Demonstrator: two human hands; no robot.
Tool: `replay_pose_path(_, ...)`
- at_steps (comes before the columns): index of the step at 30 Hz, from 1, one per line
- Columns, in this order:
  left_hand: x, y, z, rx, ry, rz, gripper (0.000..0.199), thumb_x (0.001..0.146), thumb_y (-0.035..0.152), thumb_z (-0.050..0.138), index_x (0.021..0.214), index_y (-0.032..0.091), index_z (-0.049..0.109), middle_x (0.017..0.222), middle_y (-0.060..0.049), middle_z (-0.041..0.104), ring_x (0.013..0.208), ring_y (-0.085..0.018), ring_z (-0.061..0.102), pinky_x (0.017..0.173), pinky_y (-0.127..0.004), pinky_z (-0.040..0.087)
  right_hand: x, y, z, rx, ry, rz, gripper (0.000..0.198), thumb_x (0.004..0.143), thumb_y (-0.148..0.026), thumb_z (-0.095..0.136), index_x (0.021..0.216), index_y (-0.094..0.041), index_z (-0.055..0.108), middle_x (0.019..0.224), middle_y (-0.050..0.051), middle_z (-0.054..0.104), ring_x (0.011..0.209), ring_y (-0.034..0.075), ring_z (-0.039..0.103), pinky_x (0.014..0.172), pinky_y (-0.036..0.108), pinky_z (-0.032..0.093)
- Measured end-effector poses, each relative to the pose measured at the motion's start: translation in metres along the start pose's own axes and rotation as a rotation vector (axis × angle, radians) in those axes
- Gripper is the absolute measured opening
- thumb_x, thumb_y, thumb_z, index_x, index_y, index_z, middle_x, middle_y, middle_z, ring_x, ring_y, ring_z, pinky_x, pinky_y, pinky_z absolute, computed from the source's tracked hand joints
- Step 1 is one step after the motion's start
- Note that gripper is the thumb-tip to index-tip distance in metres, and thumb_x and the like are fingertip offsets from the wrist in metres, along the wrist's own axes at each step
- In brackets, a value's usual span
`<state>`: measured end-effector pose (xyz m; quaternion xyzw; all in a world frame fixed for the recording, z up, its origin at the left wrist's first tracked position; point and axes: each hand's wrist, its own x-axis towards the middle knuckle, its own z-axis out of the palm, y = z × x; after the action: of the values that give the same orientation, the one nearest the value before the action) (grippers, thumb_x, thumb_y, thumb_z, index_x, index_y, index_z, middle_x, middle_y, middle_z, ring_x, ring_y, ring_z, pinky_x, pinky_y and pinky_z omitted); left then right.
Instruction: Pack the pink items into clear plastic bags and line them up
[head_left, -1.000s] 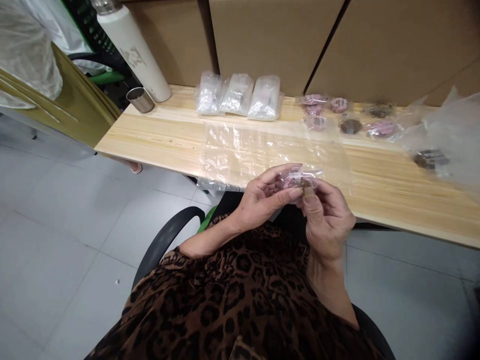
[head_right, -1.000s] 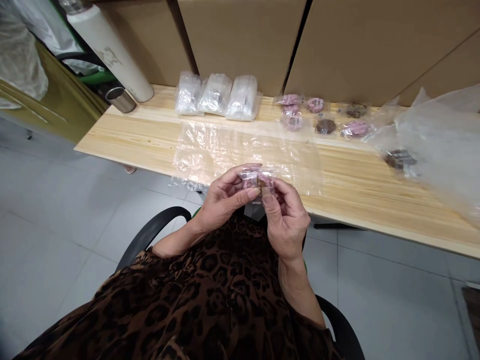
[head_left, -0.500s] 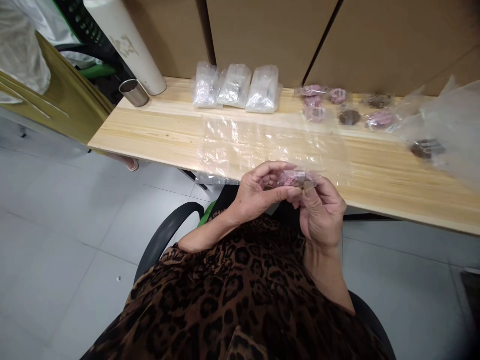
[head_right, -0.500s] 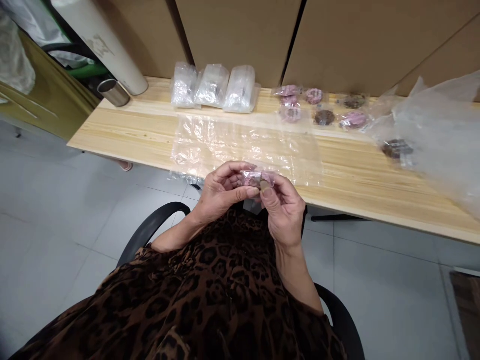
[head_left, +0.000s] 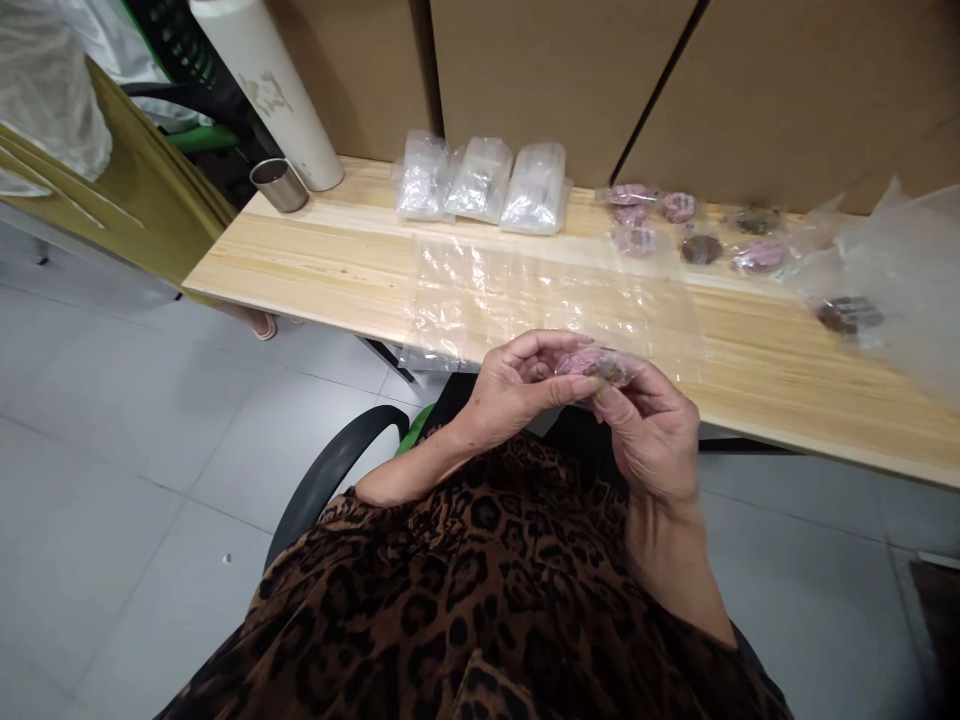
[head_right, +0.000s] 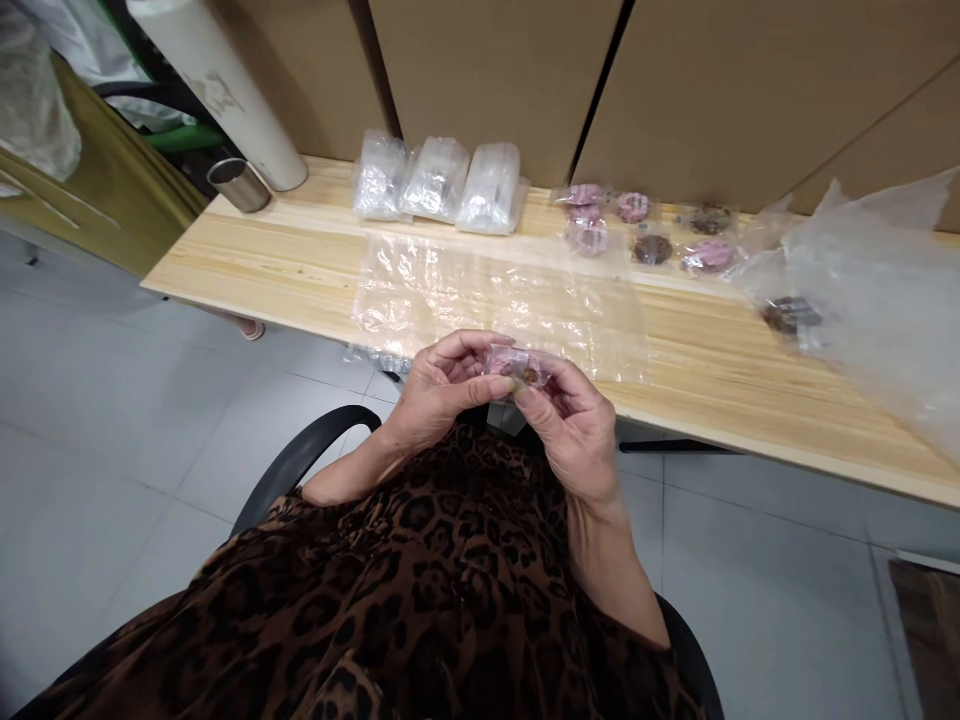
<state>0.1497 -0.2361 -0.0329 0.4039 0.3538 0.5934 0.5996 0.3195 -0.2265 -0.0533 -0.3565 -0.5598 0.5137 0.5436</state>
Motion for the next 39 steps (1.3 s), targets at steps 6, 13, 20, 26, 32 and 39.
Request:
replay_pose_path(6,-0.005,0.013,-0.016,0.841,-0.019,0.339,0.061,0.098,0.063,0.071,0.144,0.023,0.069,0.144,-0.017,0.071,0.138,-0.033,0.064,0.121,-0.054,0.047,0.031,-0.002,-0.017,-0.111,0.112,0.038,0.026,0.088,-0.044,0.090,0.102,-0.024,0.082,0.100,0.003,0.080,0.088,0.017,0.074,0.086,0.035,0.066)
replay_pose_path(13,0.000,-0.015,-0.024,1.451,-0.189,0.315,0.066,0.102,0.068,0.060,0.150,0.024,0.066,0.167,-0.018,0.057,0.160,-0.044,0.044,0.131,-0.069,0.029,0.030,-0.003,-0.045,-0.280,0.318,0.076,0.021,0.077,-0.037,0.096,0.091,-0.026,0.084,0.094,0.006,0.079,0.084,0.021,0.073,0.084,0.036,0.064)
replay_pose_path(20,0.025,-0.030,-0.014,1.381,-0.341,0.402,0.066,0.097,0.071,0.065,0.144,0.025,0.070,0.161,-0.015,0.063,0.160,-0.045,0.046,0.131,-0.071,0.030,0.038,-0.029,-0.065,-0.218,0.562,0.008,0.026,0.058,-0.034,0.100,0.073,-0.024,0.080,0.077,0.007,0.071,0.063,0.017,0.057,0.064,0.039,0.052)
replay_pose_path(26,0.031,-0.026,-0.016,1.283,-0.389,0.365,0.066,0.096,0.072,0.066,0.142,0.025,0.071,0.162,-0.016,0.061,0.161,-0.045,0.044,0.132,-0.074,0.028,0.096,-0.043,-0.029,-0.205,0.198,0.151,0.028,0.071,-0.036,0.098,0.071,-0.018,0.076,0.069,0.003,0.066,0.057,0.010,0.049,0.048,0.027,0.031)
replay_pose_path(32,0.017,0.004,-0.026,1.257,-0.271,0.390,0.057,0.106,0.063,0.057,0.145,0.022,0.066,0.165,-0.018,0.057,0.161,-0.038,0.044,0.134,-0.066,0.029,0.154,-0.020,0.003,-0.369,0.126,0.548,0.041,0.088,-0.016,0.089,0.059,-0.015,0.060,0.045,-0.002,0.052,0.038,0.005,0.038,0.037,0.020,0.024)
replay_pose_path(39,0.034,0.048,-0.093,1.081,0.337,0.207,0.069,0.101,0.066,0.061,0.147,0.015,0.064,0.128,-0.017,0.074,0.119,-0.031,0.069,0.113,-0.051,0.053,0.165,-0.017,0.002,-0.457,0.094,0.592,0.038,0.087,-0.017,0.091,0.064,-0.013,0.062,0.041,-0.002,0.051,0.033,0.005,0.038,0.035,0.019,0.022)
